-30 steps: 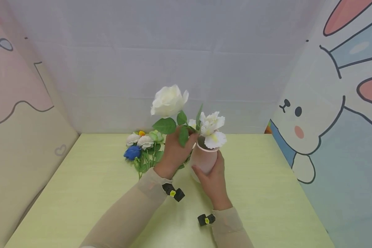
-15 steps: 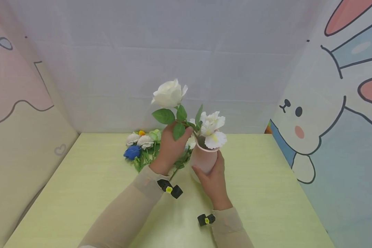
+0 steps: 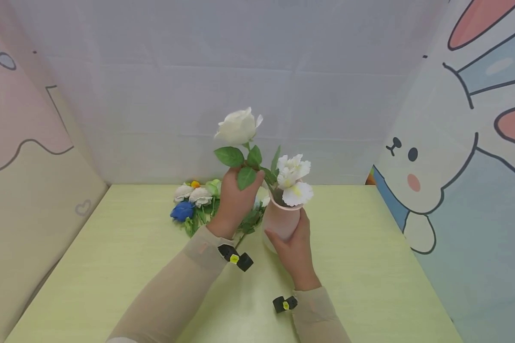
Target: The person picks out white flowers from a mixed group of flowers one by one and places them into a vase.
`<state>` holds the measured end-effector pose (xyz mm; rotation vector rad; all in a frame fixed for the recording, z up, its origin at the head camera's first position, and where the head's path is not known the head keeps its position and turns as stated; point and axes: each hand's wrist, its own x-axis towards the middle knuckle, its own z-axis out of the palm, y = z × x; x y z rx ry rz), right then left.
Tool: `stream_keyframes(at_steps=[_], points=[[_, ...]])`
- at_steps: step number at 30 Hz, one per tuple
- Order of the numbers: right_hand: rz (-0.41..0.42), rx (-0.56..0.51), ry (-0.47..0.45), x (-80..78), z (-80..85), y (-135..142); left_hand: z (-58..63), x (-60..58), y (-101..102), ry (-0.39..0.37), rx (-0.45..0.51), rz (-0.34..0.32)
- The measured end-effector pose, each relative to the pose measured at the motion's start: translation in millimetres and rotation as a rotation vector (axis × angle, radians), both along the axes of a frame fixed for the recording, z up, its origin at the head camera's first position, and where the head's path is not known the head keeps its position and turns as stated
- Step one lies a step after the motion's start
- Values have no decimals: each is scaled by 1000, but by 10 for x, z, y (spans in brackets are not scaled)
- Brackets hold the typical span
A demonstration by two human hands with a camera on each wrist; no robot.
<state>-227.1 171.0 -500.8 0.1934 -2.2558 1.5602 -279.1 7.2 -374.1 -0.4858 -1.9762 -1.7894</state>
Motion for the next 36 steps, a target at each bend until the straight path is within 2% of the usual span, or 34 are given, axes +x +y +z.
stream_keyframes(at_steps=[5,8,12,16,19,23,29,36], points=[[8,-14,9,3,11,-8,-11,-26,43,28,-81,20],[8,-15,8,9,21,-10,-16,-24,89,-11,-126,25],[5,-3,0,0,10,-4,-36,-19,158,-103,-193,34],[7,-3,-1,-13,3,2,-28,-23,200,-137,-260,43],[2,-2,-13,-12,4,3,8,-19,193,-142,-274,54],[3,-1,-18,-11,-6,-2,62,0,142,-128,-247,64],[1,1,11,-12,-13,0,115,15,90,-108,-203,26],[7,-13,19,-15,-3,-5,28,36,-33,-204,-197,-12]])
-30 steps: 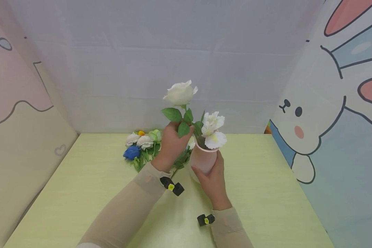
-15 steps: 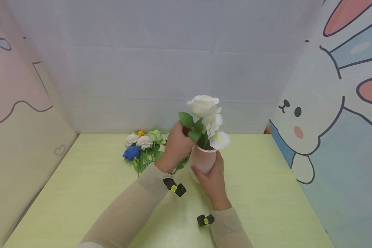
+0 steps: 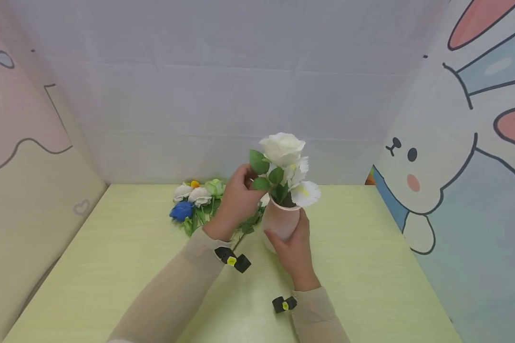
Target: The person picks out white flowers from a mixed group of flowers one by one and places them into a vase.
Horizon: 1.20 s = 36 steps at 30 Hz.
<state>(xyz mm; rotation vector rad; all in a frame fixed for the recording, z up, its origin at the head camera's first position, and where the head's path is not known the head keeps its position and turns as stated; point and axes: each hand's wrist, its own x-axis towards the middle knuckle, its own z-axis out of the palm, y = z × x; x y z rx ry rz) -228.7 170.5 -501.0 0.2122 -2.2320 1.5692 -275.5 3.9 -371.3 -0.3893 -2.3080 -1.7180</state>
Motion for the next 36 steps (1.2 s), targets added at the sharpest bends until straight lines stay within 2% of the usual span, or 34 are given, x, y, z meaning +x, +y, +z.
stream_keyframes(at_steps=[7,14,19,23,28,36], points=[[-13,-12,1,-2,4,-11,-63,170,-297,-35,144,69],[-15,-3,-2,-17,-27,5,-98,272,-539,-14,170,111],[-18,-11,-19,-17,-40,2,-189,324,-677,-1,167,139],[-16,-13,-25,-14,-16,-1,-316,386,-773,-12,141,179],[-12,-14,-18,-20,4,-2,-547,448,-887,-43,105,252],[-9,-19,-30,-7,-21,2,-887,553,-1060,-10,0,325]])
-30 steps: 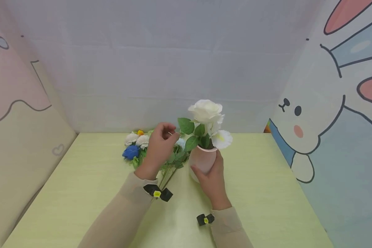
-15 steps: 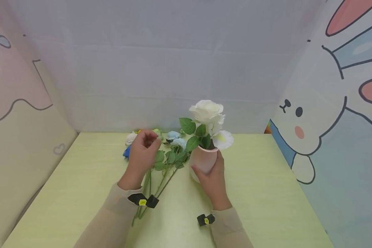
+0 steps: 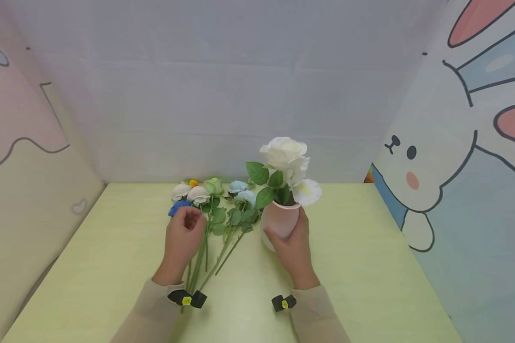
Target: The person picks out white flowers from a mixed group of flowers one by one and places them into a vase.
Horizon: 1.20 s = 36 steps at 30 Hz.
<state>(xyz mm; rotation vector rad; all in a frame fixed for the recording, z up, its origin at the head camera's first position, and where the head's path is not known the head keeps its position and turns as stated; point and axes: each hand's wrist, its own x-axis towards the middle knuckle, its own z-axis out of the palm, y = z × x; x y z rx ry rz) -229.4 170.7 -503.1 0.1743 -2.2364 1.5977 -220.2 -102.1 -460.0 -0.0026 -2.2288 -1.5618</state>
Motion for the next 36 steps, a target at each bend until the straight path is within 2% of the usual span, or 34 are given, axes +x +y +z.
stream_keyframes(at_steps=[7,13,18,23,27,31,34,36], points=[[-7,8,-9,5,0,-6,-194,100,-145,-24,-44,54],[-15,11,-12,3,-23,-4,-388,116,-195,-76,-140,76],[-24,7,-6,-1,-30,6,-513,91,-187,-105,-295,77],[-14,5,-11,-9,-19,-2,-624,86,-204,-187,-446,102],[-16,0,-14,6,26,-30,-671,90,-249,-234,-501,84],[-10,0,-25,109,243,-101,-667,83,-299,-259,-525,56],[-6,3,-41,177,390,-142,-667,74,-320,-307,-538,20],[-7,5,-46,174,381,-137,-691,66,-327,-350,-532,-15]])
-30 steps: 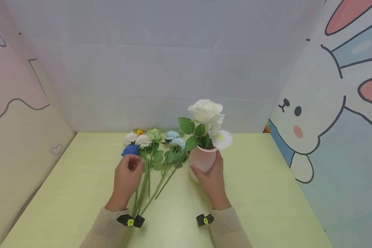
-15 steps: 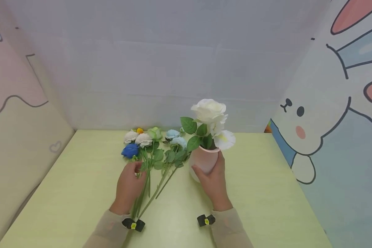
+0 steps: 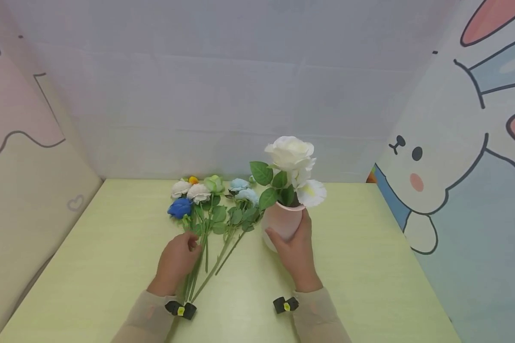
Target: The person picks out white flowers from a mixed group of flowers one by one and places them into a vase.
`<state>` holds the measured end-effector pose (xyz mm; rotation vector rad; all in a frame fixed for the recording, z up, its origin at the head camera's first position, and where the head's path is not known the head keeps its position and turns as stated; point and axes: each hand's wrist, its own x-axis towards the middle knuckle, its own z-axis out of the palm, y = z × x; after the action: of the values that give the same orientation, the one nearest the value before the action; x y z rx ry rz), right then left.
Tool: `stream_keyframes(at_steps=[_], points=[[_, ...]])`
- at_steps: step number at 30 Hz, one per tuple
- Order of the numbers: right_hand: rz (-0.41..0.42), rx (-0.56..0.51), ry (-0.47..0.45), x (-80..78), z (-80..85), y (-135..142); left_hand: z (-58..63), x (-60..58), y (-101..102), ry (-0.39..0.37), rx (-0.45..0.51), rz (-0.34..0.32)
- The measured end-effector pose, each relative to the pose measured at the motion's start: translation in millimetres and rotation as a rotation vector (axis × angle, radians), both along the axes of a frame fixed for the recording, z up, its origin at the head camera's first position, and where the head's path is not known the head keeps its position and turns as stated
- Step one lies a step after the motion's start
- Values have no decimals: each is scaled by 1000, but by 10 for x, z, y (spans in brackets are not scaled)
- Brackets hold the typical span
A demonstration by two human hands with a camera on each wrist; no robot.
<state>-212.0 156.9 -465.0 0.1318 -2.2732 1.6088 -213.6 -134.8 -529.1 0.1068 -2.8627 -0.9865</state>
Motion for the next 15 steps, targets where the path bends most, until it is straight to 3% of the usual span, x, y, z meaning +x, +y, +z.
stream_keyframes(at_steps=[3,8,15], points=[[-2,3,13,-42,-93,28,-44,-11,-2,-46,28,-23],[-7,20,32,-169,-352,121,-85,-24,-2,-50,69,-15],[-4,7,33,-174,-378,136,-45,-45,-29,-107,166,13]])
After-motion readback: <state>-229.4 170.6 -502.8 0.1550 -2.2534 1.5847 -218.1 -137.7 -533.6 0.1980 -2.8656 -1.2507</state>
